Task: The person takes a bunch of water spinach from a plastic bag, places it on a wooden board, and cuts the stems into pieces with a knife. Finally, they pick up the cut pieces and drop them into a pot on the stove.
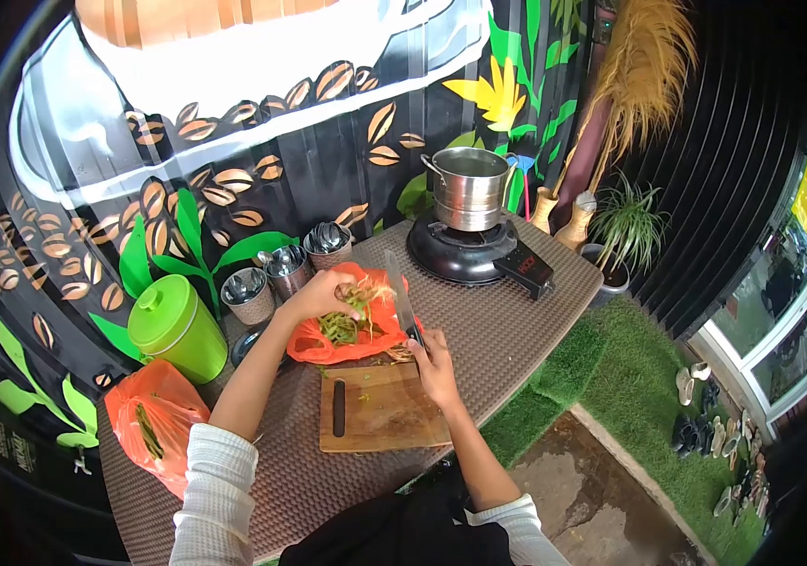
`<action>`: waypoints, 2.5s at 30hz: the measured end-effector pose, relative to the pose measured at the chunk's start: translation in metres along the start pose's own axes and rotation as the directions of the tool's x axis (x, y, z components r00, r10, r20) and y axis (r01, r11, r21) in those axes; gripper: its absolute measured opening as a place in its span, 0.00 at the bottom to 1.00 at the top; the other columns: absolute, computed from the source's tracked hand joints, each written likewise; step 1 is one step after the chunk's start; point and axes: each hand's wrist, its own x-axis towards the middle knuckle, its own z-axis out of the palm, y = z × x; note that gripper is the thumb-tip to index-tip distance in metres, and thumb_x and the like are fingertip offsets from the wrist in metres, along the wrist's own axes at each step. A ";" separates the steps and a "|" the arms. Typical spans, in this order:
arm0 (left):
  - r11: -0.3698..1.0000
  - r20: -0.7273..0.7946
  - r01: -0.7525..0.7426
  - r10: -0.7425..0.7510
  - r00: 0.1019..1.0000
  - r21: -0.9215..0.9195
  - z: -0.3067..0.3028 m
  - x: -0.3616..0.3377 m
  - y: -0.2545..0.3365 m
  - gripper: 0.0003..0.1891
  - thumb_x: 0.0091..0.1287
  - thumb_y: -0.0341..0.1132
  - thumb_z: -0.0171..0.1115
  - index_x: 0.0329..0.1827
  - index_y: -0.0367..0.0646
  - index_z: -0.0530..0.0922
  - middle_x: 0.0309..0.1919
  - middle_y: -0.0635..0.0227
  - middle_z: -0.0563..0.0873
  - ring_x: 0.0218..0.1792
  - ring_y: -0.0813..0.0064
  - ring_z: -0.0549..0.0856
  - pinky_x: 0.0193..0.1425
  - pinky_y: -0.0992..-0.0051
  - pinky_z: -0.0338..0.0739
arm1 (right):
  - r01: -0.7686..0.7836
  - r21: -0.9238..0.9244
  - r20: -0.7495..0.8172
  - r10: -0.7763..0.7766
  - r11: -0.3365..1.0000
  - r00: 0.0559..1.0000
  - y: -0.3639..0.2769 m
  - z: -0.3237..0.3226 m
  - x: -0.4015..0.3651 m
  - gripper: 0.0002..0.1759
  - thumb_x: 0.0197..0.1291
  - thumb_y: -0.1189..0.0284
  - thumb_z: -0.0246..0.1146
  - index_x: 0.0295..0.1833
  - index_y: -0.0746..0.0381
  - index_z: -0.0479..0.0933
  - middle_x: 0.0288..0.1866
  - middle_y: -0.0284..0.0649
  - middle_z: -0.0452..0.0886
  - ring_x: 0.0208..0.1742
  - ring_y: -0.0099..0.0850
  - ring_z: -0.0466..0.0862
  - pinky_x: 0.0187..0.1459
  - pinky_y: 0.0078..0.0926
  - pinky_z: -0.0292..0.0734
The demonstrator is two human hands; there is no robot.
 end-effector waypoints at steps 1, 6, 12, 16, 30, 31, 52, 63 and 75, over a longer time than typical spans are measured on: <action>0.998 -0.005 0.028 -0.028 1.000 -0.060 0.003 0.001 0.002 0.27 0.43 0.45 0.82 0.38 0.35 0.80 0.24 0.64 0.79 0.26 0.72 0.79 0.33 0.70 0.72 | -0.010 0.020 -0.001 0.010 1.000 1.000 0.002 0.000 -0.004 0.15 0.70 0.67 0.57 0.43 0.70 0.79 0.45 0.40 0.71 0.50 0.29 0.75 0.53 0.24 0.69; 0.981 -0.230 0.040 -0.085 0.969 -0.192 0.025 -0.003 0.015 0.27 0.48 0.45 0.80 0.43 0.33 0.80 0.26 0.65 0.79 0.28 0.79 0.78 0.34 0.75 0.73 | 0.058 0.043 -0.047 -0.056 0.997 0.997 0.006 -0.001 -0.021 0.15 0.68 0.66 0.58 0.46 0.69 0.80 0.48 0.42 0.72 0.50 0.32 0.74 0.53 0.26 0.68; 0.802 -0.249 0.148 -0.348 0.904 -0.579 0.047 -0.009 0.004 0.30 0.54 0.46 0.77 0.51 0.30 0.79 0.35 0.67 0.83 0.35 0.79 0.81 0.40 0.76 0.76 | 0.066 0.032 -0.124 -0.062 0.997 0.990 0.006 -0.001 -0.036 0.14 0.68 0.68 0.57 0.47 0.69 0.80 0.53 0.44 0.72 0.57 0.35 0.75 0.58 0.29 0.69; 0.639 -0.092 0.232 -0.431 0.897 -0.734 0.034 -0.027 0.048 0.23 0.59 0.45 0.74 0.47 0.34 0.79 0.34 0.72 0.82 0.35 0.84 0.79 0.37 0.80 0.72 | 0.049 0.112 -0.099 -0.038 0.993 0.994 -0.012 -0.008 -0.045 0.14 0.69 0.70 0.57 0.48 0.71 0.78 0.52 0.43 0.71 0.48 0.30 0.78 0.50 0.26 0.74; 0.918 0.382 0.273 -0.151 0.912 -0.289 0.183 -0.072 0.000 0.32 0.50 0.50 0.77 0.52 0.37 0.81 0.41 0.59 0.85 0.45 0.65 0.82 0.49 0.67 0.75 | -0.255 0.200 0.019 0.257 0.946 0.966 0.057 -0.053 -0.107 0.15 0.70 0.67 0.57 0.43 0.71 0.77 0.36 0.37 0.76 0.36 0.24 0.80 0.38 0.22 0.80; 0.965 0.308 0.212 -0.158 0.938 -0.151 0.191 -0.078 0.001 0.32 0.48 0.49 0.78 0.52 0.37 0.81 0.43 0.57 0.85 0.48 0.62 0.82 0.51 0.65 0.75 | -0.262 0.142 0.042 0.259 0.954 0.965 0.063 -0.058 -0.114 0.15 0.70 0.67 0.57 0.43 0.71 0.77 0.36 0.37 0.76 0.35 0.24 0.80 0.38 0.22 0.79; 0.854 -0.120 0.431 -0.415 0.902 0.291 0.092 -0.072 -0.067 0.50 0.48 0.64 0.71 0.74 0.53 0.63 0.76 0.47 0.53 0.76 0.39 0.43 0.78 0.52 0.48 | -0.430 0.051 0.051 0.428 0.901 0.903 0.066 -0.039 -0.192 0.13 0.66 0.68 0.60 0.40 0.70 0.78 0.28 0.38 0.80 0.30 0.24 0.81 0.33 0.23 0.80; 0.911 -0.290 0.404 -0.410 0.865 -0.084 0.184 -0.083 -0.089 0.44 0.52 0.59 0.70 0.68 0.41 0.69 0.68 0.43 0.67 0.68 0.45 0.66 0.73 0.56 0.60 | -0.409 -0.003 -0.151 0.404 0.912 0.902 0.055 -0.011 -0.199 0.13 0.64 0.68 0.62 0.38 0.71 0.76 0.27 0.39 0.80 0.27 0.24 0.81 0.30 0.23 0.78; 0.962 -0.166 0.272 -0.272 0.948 -0.025 0.215 -0.139 0.006 0.15 0.62 0.29 0.65 0.51 0.36 0.80 0.48 0.52 0.79 0.52 0.52 0.78 0.60 0.59 0.73 | -0.392 -0.086 -0.220 0.366 0.916 0.904 0.050 -0.002 -0.200 0.13 0.63 0.69 0.62 0.37 0.71 0.76 0.26 0.40 0.79 0.27 0.25 0.82 0.30 0.23 0.79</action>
